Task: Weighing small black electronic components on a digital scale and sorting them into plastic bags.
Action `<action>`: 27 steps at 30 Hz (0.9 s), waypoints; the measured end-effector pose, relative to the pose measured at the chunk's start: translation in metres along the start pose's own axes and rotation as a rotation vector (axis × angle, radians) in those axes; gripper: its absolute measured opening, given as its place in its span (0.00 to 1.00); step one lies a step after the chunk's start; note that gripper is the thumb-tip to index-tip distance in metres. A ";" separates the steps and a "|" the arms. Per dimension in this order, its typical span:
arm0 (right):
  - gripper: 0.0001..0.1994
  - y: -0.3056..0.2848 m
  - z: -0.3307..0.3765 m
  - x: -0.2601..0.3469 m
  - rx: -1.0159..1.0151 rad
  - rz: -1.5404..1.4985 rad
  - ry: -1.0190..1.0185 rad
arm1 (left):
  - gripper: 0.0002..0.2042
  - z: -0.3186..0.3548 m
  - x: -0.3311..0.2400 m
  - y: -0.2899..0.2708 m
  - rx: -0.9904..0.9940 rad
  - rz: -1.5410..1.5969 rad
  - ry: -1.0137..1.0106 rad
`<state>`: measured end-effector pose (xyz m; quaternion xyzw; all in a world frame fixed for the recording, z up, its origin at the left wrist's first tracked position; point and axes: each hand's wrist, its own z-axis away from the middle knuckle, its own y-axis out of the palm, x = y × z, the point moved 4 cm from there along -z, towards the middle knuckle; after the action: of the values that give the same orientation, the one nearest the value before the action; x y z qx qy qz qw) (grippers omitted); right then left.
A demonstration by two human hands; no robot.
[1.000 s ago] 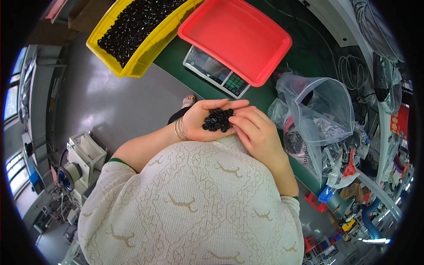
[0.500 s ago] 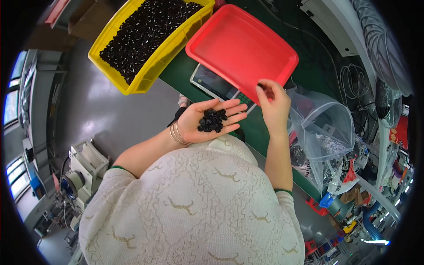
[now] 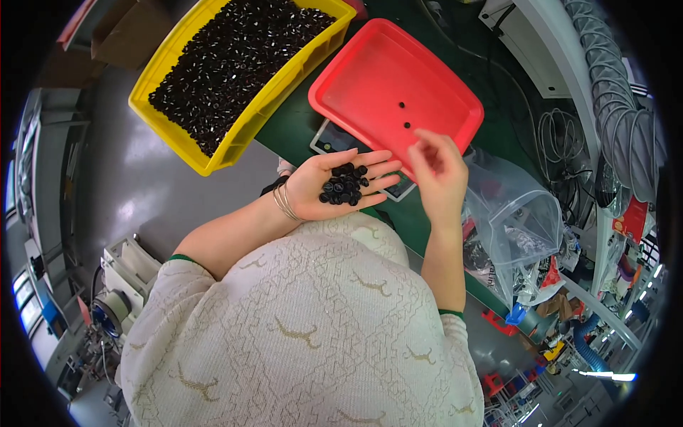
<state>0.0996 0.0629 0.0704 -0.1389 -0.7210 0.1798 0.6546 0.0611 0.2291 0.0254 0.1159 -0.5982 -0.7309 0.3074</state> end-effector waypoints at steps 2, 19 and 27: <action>0.16 0.001 0.016 0.035 0.158 0.115 -0.121 | 0.23 -0.008 0.005 -0.005 -0.001 0.013 -0.010; 0.09 0.002 0.047 0.028 0.337 0.439 -0.194 | 0.16 -0.023 0.030 -0.023 0.070 0.101 -0.119; 0.07 0.007 0.043 0.026 0.305 0.450 -0.178 | 0.20 -0.023 0.021 -0.013 0.069 0.007 -0.101</action>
<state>0.0536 0.0775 0.0869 -0.1793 -0.6913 0.4383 0.5458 0.0533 0.1993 0.0112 0.0875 -0.6381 -0.7137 0.2752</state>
